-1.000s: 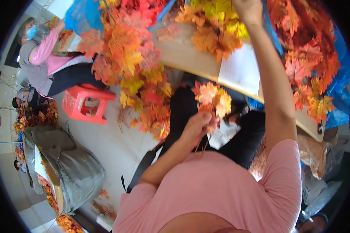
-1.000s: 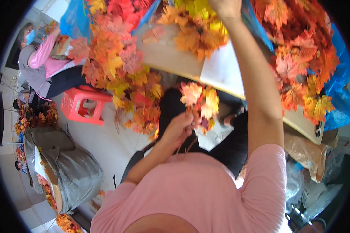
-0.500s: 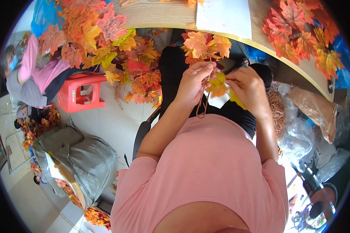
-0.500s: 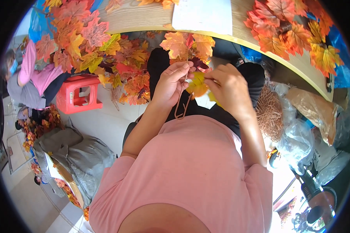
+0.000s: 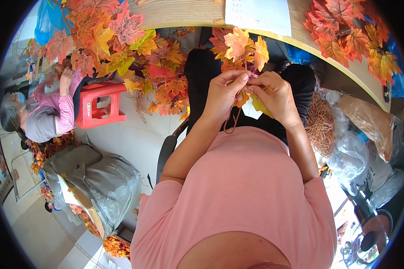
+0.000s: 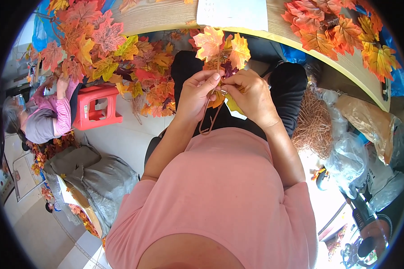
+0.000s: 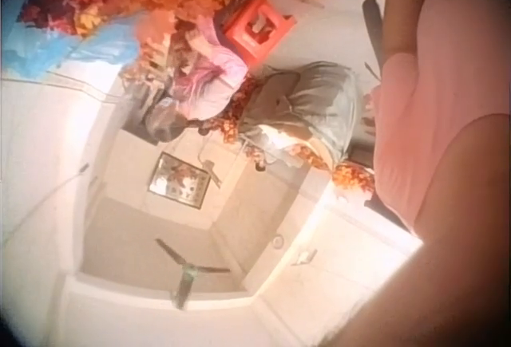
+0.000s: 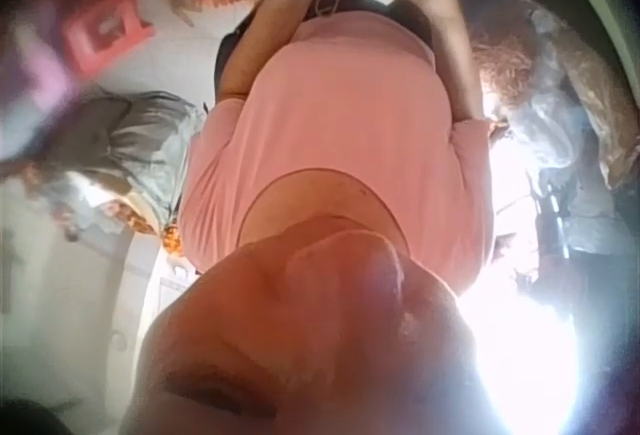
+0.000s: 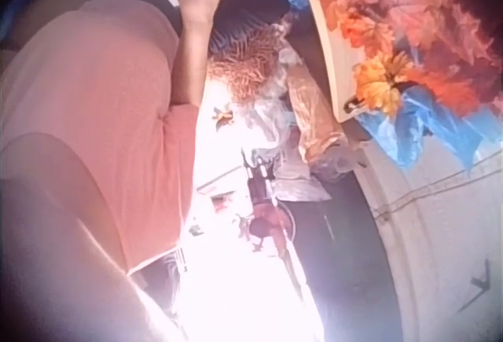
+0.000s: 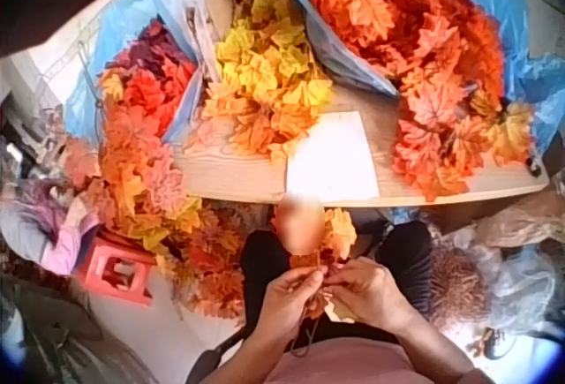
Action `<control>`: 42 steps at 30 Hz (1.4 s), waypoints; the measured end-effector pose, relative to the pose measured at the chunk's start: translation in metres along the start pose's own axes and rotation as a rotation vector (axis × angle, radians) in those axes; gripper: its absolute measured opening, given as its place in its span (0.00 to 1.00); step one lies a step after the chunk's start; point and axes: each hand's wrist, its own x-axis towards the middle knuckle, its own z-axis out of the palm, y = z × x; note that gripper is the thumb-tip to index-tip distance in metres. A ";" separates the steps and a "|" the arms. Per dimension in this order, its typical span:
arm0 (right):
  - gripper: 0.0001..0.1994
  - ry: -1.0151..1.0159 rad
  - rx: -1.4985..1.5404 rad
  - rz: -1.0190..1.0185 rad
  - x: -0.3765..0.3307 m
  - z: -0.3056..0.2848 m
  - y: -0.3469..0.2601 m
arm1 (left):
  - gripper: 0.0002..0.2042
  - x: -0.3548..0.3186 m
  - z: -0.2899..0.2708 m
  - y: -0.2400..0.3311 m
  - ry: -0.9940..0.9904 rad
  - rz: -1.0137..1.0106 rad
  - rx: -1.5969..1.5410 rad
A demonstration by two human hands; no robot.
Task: The person assembles a garland by hand, attaching individual artificial leaves to a plastic stem.
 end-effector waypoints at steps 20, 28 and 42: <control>0.07 -0.034 0.308 0.146 0.006 -0.004 0.003 | 0.09 -0.005 0.003 0.001 -0.078 0.029 0.155; 0.02 0.129 -0.563 -0.257 0.024 -0.010 0.004 | 0.09 0.006 -0.009 -0.023 -0.190 0.116 0.511; 0.10 1.165 -0.613 0.125 0.041 -0.275 0.079 | 0.06 0.020 0.004 -0.009 -0.056 -0.139 0.062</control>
